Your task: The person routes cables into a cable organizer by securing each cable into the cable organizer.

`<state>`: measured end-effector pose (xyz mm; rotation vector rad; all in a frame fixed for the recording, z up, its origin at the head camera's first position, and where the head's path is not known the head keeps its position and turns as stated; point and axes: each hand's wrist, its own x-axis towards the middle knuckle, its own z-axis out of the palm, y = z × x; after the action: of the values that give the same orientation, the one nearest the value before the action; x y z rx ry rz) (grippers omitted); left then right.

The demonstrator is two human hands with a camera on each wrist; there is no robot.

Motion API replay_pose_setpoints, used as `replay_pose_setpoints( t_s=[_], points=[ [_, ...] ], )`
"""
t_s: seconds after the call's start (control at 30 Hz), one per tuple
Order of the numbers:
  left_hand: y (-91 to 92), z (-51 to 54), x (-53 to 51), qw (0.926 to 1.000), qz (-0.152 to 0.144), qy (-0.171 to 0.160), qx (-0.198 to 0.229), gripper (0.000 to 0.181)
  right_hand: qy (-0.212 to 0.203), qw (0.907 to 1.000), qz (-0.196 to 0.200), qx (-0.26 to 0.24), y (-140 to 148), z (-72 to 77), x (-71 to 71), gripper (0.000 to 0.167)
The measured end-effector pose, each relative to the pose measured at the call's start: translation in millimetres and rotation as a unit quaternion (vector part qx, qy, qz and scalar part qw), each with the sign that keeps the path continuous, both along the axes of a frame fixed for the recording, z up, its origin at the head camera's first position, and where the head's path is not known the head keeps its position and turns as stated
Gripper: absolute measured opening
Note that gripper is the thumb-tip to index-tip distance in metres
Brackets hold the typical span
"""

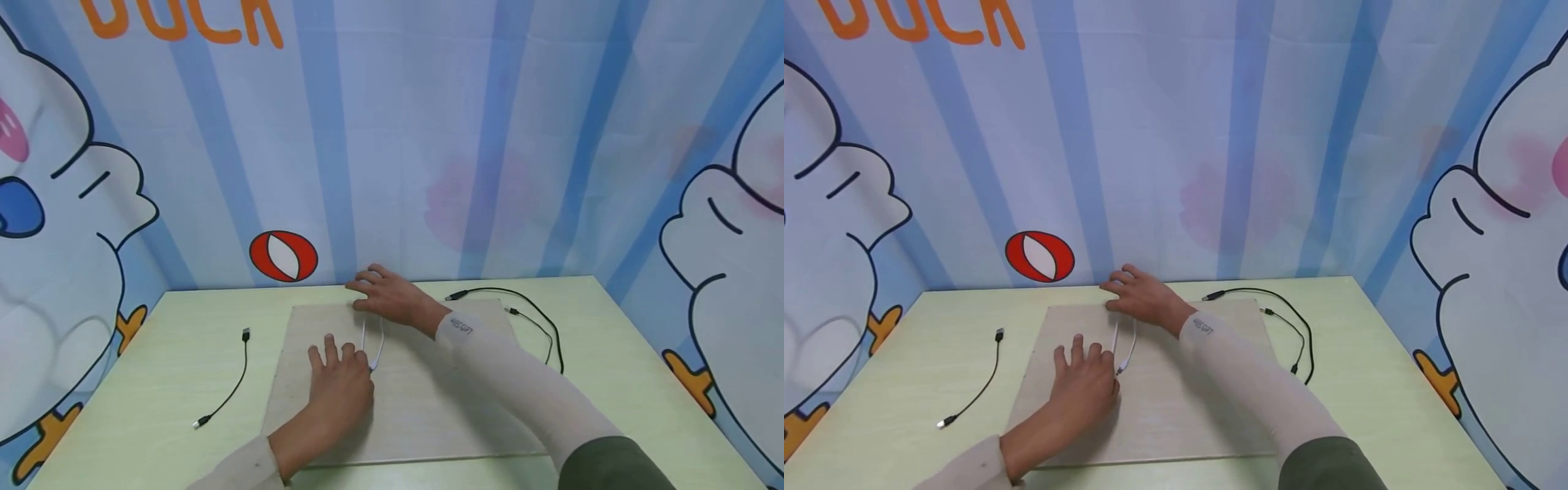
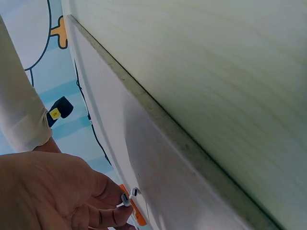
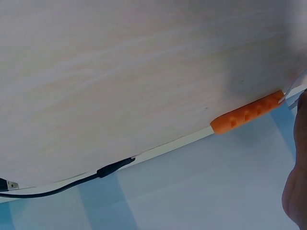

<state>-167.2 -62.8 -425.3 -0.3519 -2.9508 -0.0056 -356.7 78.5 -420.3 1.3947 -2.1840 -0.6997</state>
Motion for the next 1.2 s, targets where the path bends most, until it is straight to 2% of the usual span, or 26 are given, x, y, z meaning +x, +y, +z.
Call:
replay_pose_setpoints(
  t_s=[0.3,0.6,0.83,1.1,1.2],
  points=[
    [8.8,4.1,-3.7,0.9998,-0.008,0.014,-0.014,0.03,-0.001,1.0,0.005,-0.007,9.3,2.1,-4.3,0.038],
    [13.8,4.9,-8.3,1.0,-0.007,-0.005,0.001,0.029,0.0,1.0,0.003,-0.003,13.9,4.9,-5.3,0.034],
    [19.2,0.3,-13.2,0.9999,-0.009,-0.008,0.008,0.031,-0.003,0.9999,-0.003,-0.016,20.5,5.0,-8.1,0.026],
    [26.0,2.2,-18.8,0.9994,-0.01,-0.03,0.014,0.032,-0.008,0.9996,-0.023,-0.011,24.8,1.9,-10.8,0.025],
    [28.0,-0.3,-22.5,0.9992,-0.007,-0.033,0.021,0.033,-0.011,0.9993,-0.03,-0.017,27.2,0.5,-11.7,0.026]
  ],
)
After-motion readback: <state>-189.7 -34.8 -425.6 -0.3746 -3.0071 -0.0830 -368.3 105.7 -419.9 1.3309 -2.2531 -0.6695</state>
